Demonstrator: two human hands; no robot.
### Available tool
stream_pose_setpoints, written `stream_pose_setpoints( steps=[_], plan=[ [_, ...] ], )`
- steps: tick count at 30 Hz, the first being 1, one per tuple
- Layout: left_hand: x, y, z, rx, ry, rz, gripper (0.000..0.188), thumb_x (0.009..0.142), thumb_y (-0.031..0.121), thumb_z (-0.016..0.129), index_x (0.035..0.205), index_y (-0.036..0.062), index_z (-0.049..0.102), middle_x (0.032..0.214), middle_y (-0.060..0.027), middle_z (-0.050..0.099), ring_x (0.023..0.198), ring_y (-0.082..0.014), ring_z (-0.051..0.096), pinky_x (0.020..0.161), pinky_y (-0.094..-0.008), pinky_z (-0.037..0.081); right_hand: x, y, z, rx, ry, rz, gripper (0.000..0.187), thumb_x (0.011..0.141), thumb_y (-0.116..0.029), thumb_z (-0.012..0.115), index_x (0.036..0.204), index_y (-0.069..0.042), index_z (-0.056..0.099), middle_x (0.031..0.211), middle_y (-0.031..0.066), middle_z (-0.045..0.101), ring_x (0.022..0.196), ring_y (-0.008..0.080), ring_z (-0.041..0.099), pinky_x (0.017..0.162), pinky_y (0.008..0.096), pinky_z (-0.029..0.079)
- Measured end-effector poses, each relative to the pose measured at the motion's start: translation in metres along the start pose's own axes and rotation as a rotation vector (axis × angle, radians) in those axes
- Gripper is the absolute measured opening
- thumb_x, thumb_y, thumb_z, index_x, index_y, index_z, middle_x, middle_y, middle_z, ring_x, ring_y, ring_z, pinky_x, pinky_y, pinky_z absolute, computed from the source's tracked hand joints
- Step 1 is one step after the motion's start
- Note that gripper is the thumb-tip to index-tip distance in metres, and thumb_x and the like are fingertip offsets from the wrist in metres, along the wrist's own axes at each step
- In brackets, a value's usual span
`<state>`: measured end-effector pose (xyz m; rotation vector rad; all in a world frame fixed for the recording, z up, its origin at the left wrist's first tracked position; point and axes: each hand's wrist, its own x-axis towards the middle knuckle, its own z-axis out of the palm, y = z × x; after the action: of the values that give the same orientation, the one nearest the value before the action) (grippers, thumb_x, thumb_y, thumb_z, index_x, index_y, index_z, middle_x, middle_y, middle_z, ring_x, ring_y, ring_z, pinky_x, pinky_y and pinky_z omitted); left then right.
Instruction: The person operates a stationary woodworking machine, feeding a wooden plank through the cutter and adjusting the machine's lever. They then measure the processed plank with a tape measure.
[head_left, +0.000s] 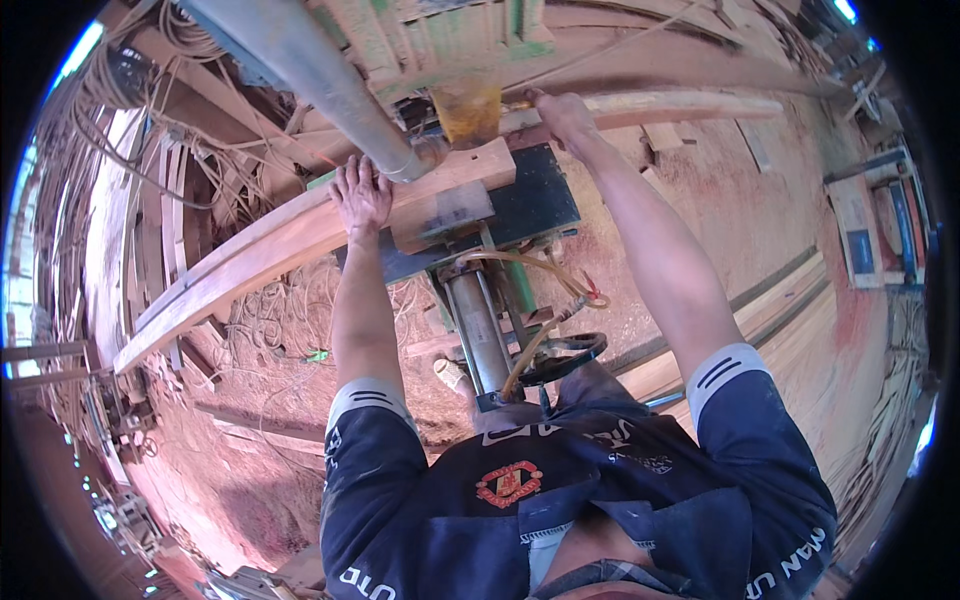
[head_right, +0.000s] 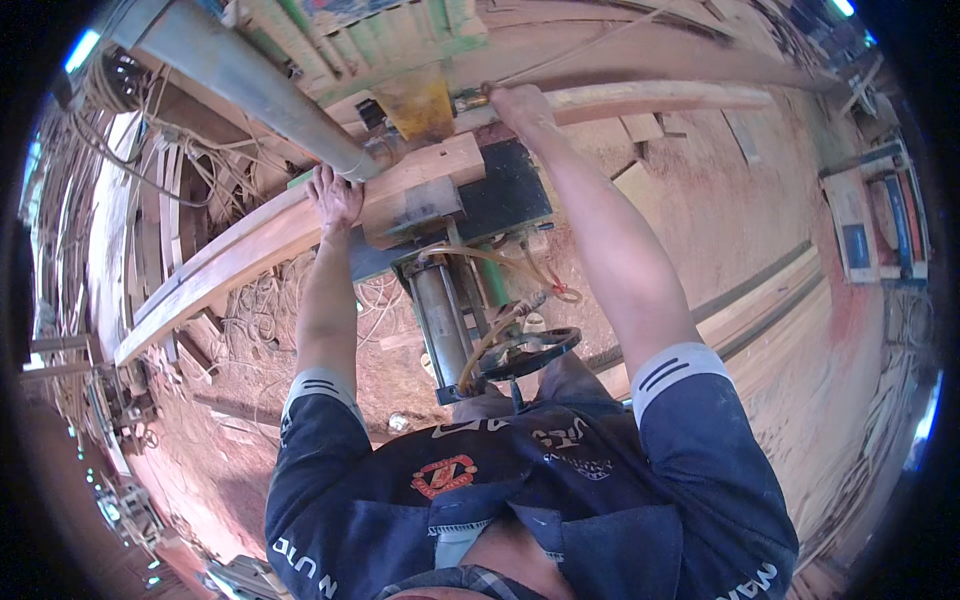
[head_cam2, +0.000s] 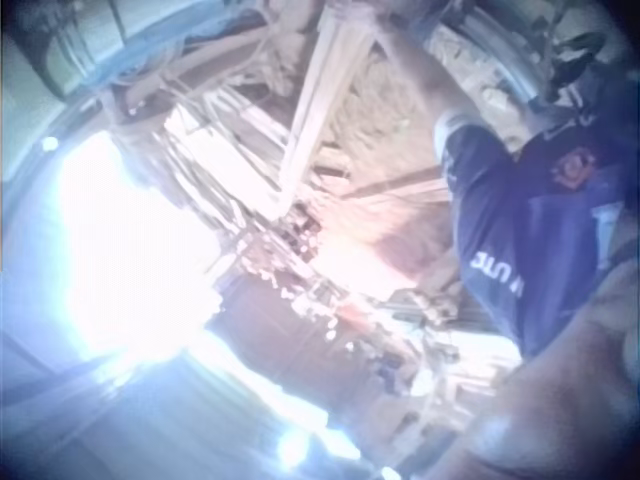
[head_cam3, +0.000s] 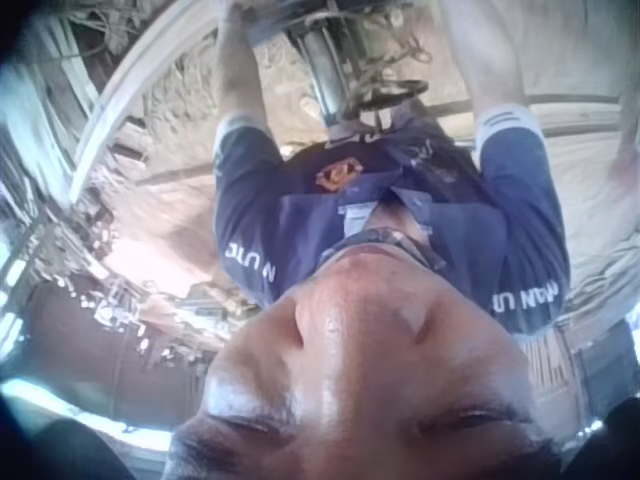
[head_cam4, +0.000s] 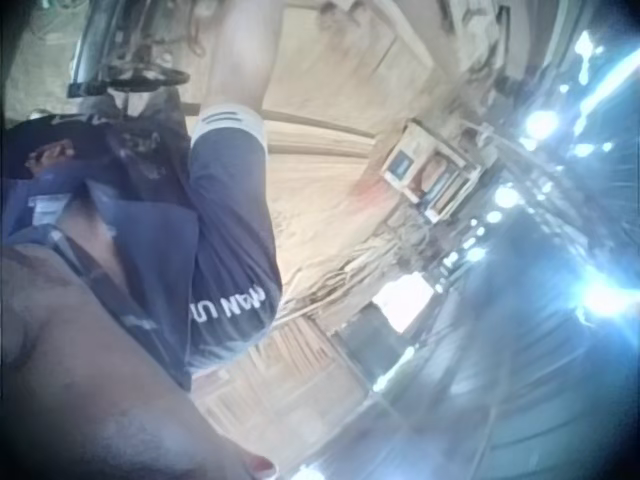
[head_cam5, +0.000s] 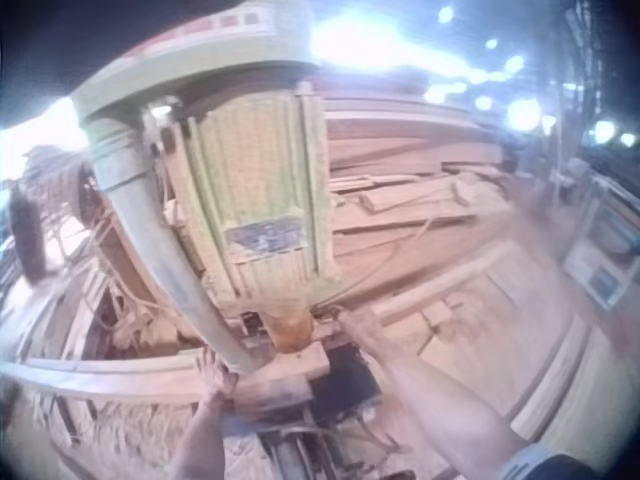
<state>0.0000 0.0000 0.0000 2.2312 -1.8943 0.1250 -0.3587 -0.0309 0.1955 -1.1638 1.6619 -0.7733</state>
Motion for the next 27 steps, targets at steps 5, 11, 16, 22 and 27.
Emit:
stream_pose_setpoints(
  steps=[5,11,16,22,27],
  plan=[
    [-0.002,0.008,0.009,-0.020,0.106,0.031,0.060,0.102,0.046,0.046,0.151,0.0121,0.047,0.160,-0.0104,0.041,0.152,-0.0381,0.029,0.123,-0.0587,0.017,0.023,0.017,-0.006,-0.144,0.034,-0.059,0.054,0.099,-0.044,0.061,0.095,0.008,0.074,0.086,0.0209,0.077,0.079,0.0277,0.078,0.076,0.0391,0.062],
    [0.001,-0.016,0.038,0.100,0.038,0.075,0.068,0.089,0.044,0.063,0.147,0.0109,0.052,0.157,-0.0125,0.043,0.150,-0.0388,0.030,0.123,-0.0583,0.019,0.060,0.058,0.004,-0.434,0.006,-0.533,0.054,0.098,-0.045,0.054,0.090,0.003,0.076,0.081,0.0223,0.075,0.081,0.0275,0.077,0.077,0.0393,0.060],
    [0.004,-0.041,0.064,0.079,0.351,0.260,0.066,0.082,0.041,0.072,0.139,0.0091,0.060,0.151,-0.0197,0.050,0.148,-0.0419,0.034,0.123,-0.0593,0.020,0.060,0.062,0.009,-0.171,0.011,-0.298,0.056,0.095,-0.049,0.059,0.091,0.005,0.076,0.086,0.0236,0.075,0.085,0.0345,0.076,0.082,0.0417,0.059],
    [0.003,-0.017,0.035,-0.023,0.044,0.042,0.075,0.090,0.047,0.061,0.152,0.0077,0.047,0.160,-0.0189,0.041,0.153,-0.0405,0.026,0.124,-0.0587,0.016,0.039,0.035,0.005,-0.177,0.109,-0.105,0.069,0.094,-0.057,0.063,0.090,0.010,0.075,0.088,0.0271,0.075,0.096,0.0390,0.074,0.091,0.0434,0.056],
    [-0.001,-0.003,0.016,-0.071,0.044,0.010,0.076,0.092,0.045,0.059,0.155,0.0068,0.042,0.162,-0.0171,0.037,0.154,-0.0394,0.024,0.125,-0.0587,0.014,0.029,0.028,0.000,-0.210,0.109,-0.099,0.069,0.095,-0.058,0.063,0.092,0.010,0.075,0.092,0.0285,0.074,0.101,0.0396,0.073,0.093,0.0440,0.055]
  ],
)
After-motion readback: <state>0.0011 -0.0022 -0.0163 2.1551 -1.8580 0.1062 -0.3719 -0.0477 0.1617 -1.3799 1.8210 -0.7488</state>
